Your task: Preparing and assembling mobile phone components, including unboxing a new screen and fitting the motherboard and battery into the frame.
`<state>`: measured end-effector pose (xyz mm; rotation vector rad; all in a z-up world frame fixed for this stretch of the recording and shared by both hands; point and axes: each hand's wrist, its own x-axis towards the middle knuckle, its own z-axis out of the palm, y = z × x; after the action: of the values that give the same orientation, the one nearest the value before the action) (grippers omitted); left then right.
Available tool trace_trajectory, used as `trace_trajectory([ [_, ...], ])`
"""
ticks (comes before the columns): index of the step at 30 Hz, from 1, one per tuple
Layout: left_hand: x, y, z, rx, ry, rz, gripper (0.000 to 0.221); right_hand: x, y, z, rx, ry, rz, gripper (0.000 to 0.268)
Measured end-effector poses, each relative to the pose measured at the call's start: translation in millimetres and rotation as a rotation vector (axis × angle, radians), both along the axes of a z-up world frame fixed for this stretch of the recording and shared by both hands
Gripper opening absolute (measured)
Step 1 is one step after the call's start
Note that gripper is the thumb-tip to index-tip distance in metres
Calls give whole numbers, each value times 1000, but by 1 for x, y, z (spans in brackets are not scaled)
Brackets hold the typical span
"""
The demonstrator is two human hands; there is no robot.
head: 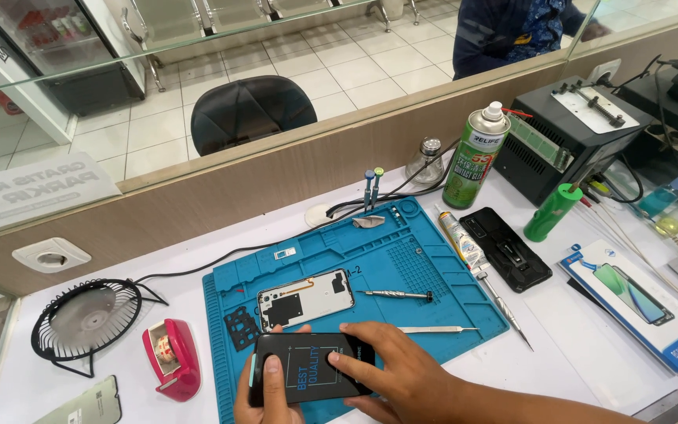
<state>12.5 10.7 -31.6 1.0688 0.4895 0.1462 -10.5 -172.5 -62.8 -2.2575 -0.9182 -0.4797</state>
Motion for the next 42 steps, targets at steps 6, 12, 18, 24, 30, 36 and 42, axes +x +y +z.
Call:
trace_trajectory([
  [6, -2, -3, 5, 20, 18, 20, 46, -1, 1, 1, 12, -23, -6, 63],
  [12, -1, 1, -9, -11, -46, 1, 43, 1, 1, 2, -4, -84, 5, 59],
  [18, -2, -1, -4, -25, -31, 14, 42, -2, 2, 4, 20, -5, 1, 66],
  [24, -4, -3, 21, -48, 76, 32, 42, 0, 1, 3, 10, -86, 23, 61],
  [30, -3, 0, 29, -13, 162, -13, 41, -1, -1, -2, 22, -70, 18, 57],
  [36, -1, -2, 21, -18, 126, 12, 41, -1, -2, 3, 25, -49, 39, 55],
  [42, 0, -1, 25, 31, 169, -25, 41, 1, -5, -3, 4, -83, 49, 60],
])
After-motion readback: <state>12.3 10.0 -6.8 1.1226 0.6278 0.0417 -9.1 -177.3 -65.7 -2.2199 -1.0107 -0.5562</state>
